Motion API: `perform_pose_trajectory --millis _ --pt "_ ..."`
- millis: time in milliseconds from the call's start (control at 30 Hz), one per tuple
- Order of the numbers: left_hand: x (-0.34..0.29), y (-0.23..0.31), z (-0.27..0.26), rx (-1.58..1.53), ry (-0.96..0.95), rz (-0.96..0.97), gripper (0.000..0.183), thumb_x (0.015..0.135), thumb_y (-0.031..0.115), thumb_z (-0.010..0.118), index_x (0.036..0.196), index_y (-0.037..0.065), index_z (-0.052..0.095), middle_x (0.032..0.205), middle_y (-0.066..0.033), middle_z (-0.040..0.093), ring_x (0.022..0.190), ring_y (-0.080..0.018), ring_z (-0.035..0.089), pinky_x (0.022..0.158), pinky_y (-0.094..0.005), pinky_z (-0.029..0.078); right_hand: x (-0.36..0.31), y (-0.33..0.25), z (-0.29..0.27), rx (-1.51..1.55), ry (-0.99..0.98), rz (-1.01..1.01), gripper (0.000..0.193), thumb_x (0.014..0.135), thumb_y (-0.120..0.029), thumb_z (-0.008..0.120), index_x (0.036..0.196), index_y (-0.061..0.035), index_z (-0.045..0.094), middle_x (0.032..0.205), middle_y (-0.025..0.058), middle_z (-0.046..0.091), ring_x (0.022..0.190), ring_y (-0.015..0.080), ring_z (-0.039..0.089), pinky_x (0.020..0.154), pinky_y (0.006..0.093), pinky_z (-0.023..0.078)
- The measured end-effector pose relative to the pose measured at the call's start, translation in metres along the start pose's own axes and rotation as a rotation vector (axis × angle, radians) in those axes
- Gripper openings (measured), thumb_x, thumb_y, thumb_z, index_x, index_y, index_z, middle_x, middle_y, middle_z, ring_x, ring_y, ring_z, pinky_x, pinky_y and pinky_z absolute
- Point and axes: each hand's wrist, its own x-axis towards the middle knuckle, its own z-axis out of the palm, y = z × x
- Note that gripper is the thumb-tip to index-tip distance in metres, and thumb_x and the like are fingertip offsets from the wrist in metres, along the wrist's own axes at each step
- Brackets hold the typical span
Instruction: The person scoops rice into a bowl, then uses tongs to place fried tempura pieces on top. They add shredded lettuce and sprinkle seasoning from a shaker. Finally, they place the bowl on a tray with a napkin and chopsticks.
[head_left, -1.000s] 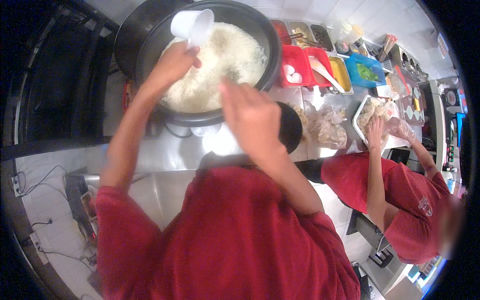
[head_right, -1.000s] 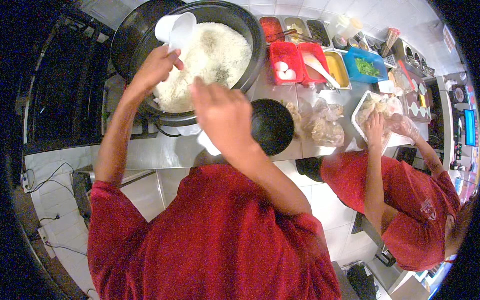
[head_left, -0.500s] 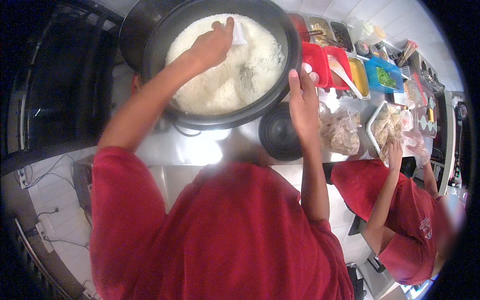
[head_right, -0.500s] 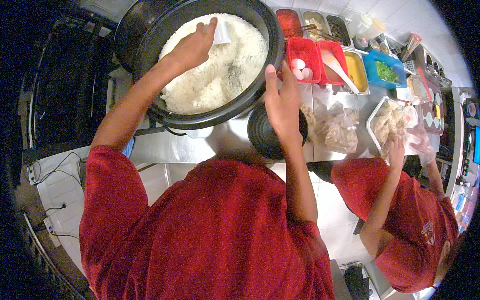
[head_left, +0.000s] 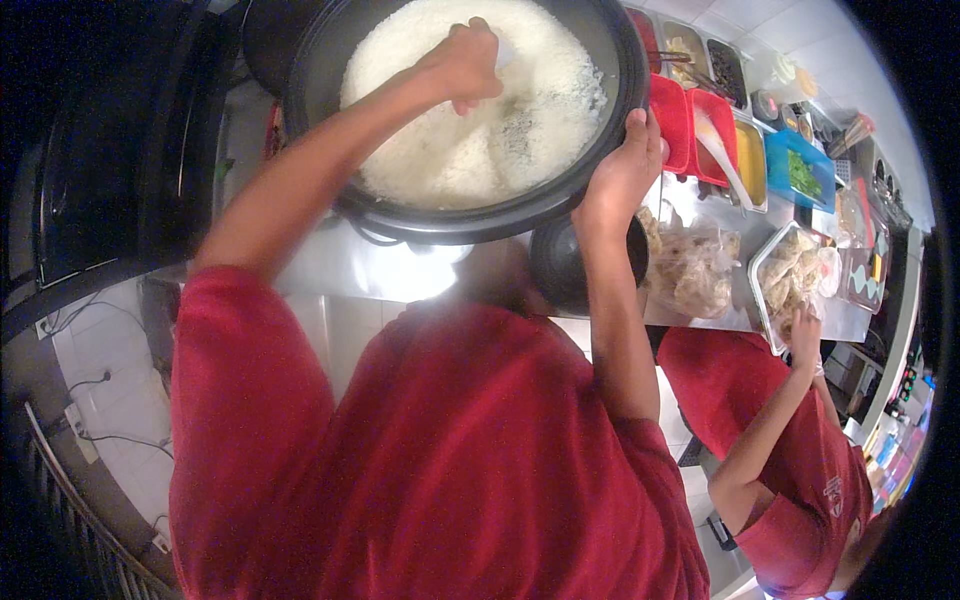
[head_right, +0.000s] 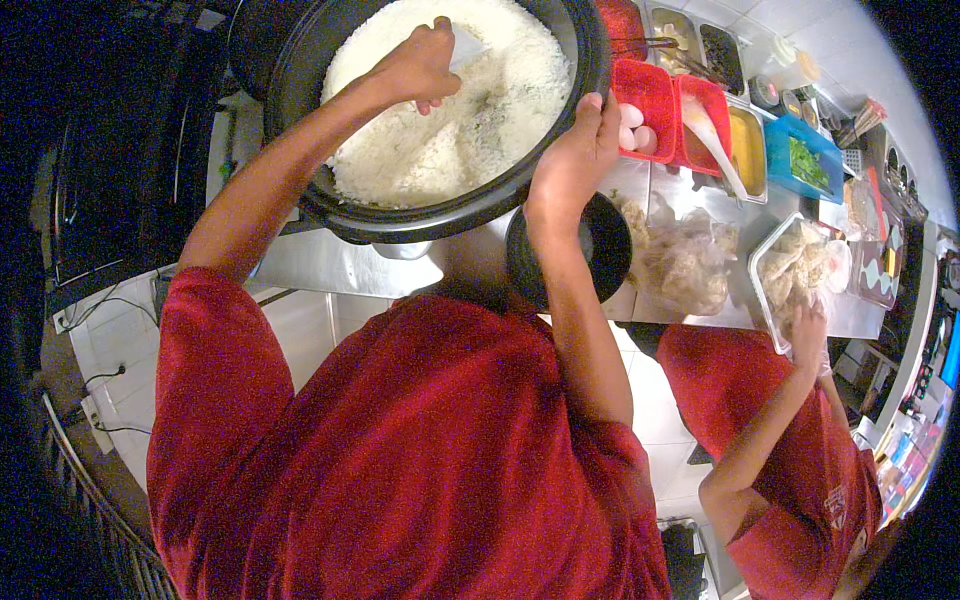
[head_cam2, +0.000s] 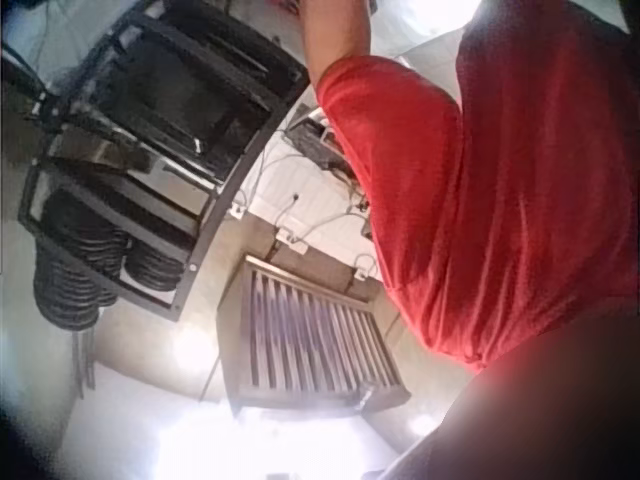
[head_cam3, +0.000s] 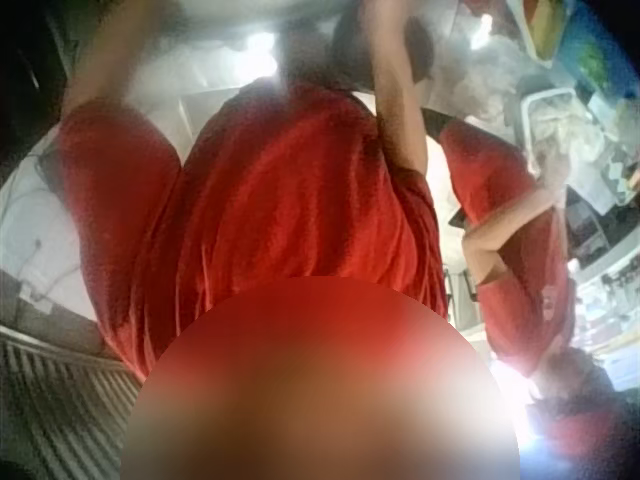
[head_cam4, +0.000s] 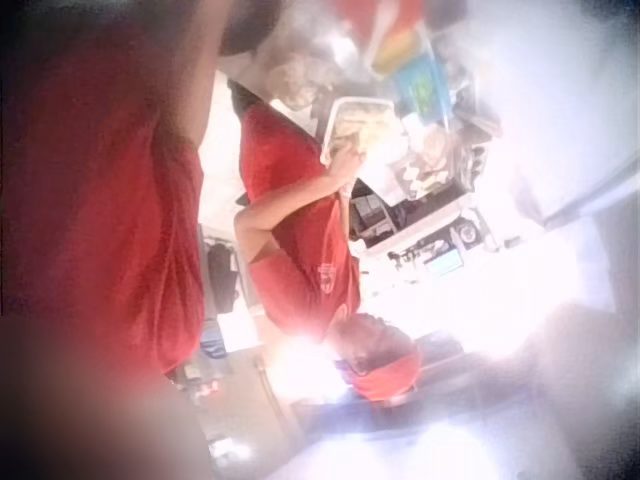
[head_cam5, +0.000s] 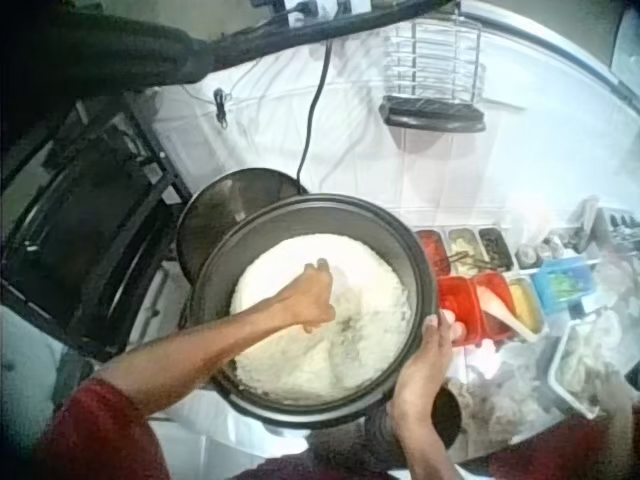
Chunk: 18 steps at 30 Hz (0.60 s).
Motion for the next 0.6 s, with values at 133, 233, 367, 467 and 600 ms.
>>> perform_pose_trajectory --millis 133,233,367,467,600 --pt "-0.001 -0.001 0.009 -0.047 -0.008 -0.004 0.063 0.07 -0.003 0.058 0.119 -0.03 0.028 0.074 -0.0298 0.062 0.049 -0.0293 0.066 0.04 -0.0345 0.055 -0.001 -0.002 0.004 -0.043 0.017 -0.061 0.035 0.103 -0.022 0.039 0.111 0.0054 0.059 0.096 0.0097 0.061 0.087 0.018 0.052 0.084 0.0307 0.041" --pt "-0.006 0.014 0.004 0.047 -0.006 0.004 0.04 0.072 0.007 0.064 0.092 -0.023 0.047 0.066 -0.0236 0.064 0.049 -0.0254 0.067 0.046 -0.0327 0.057 -0.001 -0.004 0.004 -0.035 0.013 -0.086 0.038 0.103 -0.022 0.038 0.114 0.0072 0.059 0.107 0.0125 0.061 0.095 0.0194 0.054 0.089 0.0316 0.04" --pt "0.001 0.021 0.012 -0.029 -0.042 0.002 0.029 0.073 0.009 0.064 0.08 -0.018 0.056 0.061 -0.0194 0.064 0.049 -0.0235 0.067 0.048 -0.0335 0.057 0.003 0.004 0.0 -0.013 -0.003 -0.105 0.039 0.105 -0.026 0.035 0.111 0.0047 0.059 0.092 0.0093 0.061 0.083 0.0185 0.052 0.08 0.0317 0.043" --pt "-0.003 0.033 0.023 -0.196 -0.125 0.064 0.055 0.07 -0.001 0.057 0.114 -0.026 0.037 0.061 -0.026 0.062 0.047 -0.029 0.066 0.04 -0.0367 0.055 0.003 0.004 -0.001 -0.037 -0.012 -0.092 0.039 0.106 -0.027 0.035 0.108 0.0042 0.059 0.088 0.0077 0.06 0.08 0.0168 0.05 0.076 0.0312 0.042" --pt "0.0 0.042 0.047 -0.034 -0.107 0.215 0.055 0.066 0.0 0.061 0.115 -0.018 0.044 0.083 -0.0325 0.064 0.054 -0.0341 0.067 0.044 -0.0391 0.056 0.006 0.006 0.0 -0.068 0.005 -0.13 0.039 0.106 -0.025 0.035 0.107 0.0056 0.059 0.093 0.0073 0.062 0.083 0.0147 0.052 0.079 0.0299 0.042"
